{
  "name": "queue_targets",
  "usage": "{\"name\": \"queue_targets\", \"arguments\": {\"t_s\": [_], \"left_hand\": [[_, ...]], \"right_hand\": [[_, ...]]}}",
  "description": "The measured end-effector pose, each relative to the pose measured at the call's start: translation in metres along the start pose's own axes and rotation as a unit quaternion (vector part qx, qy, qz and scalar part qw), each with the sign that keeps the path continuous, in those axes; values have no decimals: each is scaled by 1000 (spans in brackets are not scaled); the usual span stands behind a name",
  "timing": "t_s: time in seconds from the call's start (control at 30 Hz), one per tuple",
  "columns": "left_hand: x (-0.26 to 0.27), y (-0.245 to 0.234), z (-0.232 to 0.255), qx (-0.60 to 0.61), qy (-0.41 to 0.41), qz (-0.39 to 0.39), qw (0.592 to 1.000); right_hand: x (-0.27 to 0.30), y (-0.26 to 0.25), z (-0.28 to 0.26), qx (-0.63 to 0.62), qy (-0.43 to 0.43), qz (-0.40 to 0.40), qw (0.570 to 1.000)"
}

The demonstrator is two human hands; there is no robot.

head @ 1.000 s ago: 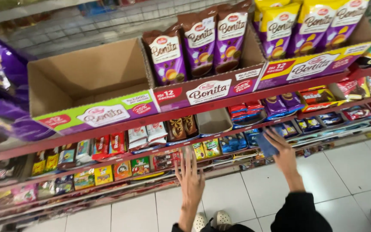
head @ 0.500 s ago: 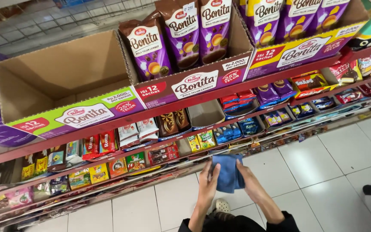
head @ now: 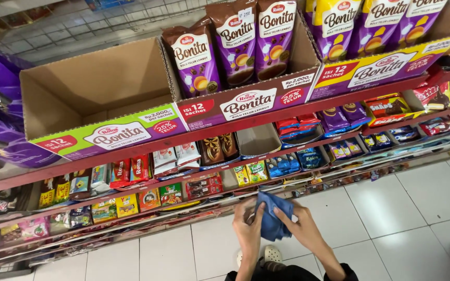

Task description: Organizing and cleaning snack items on grocery store shelves.

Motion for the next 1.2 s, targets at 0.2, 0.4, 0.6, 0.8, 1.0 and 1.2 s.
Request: {"name": "queue_targets", "arguments": {"t_s": [0.2, 0.4, 0.6, 0.8, 1.0, 1.2], "left_hand": [[15, 18, 20, 54, 62, -223, 971], [13, 17, -42, 10, -36, -246, 969], [-7, -8, -40, 41, -193, -135, 971], [0, -15, -54, -33, -147, -175, 973], [9, -7, -41, -7, -105, -183, 977], [16, -8, 5, -43, -70, -199, 977]], "right_hand": [[13, 12, 23, -67, 195, 46, 977], [19, 18, 33, -195, 82, 24, 977], [22, 4, 89, -178, 403, 63, 895], [11, 1, 64, -249, 392, 77, 882], [16, -2, 79, -186, 358, 176, 898], [11, -5, 113, -89, 335, 142, 927]]}}
Point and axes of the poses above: each hand's wrist, its own x-axis away from the middle knuckle, its own y-axis out of the palm, z = x × y, the point moved 5 cm from there along -x, towards the middle knuckle, and after that the axes turned 12 degrees about z, right-handed, at the moved point
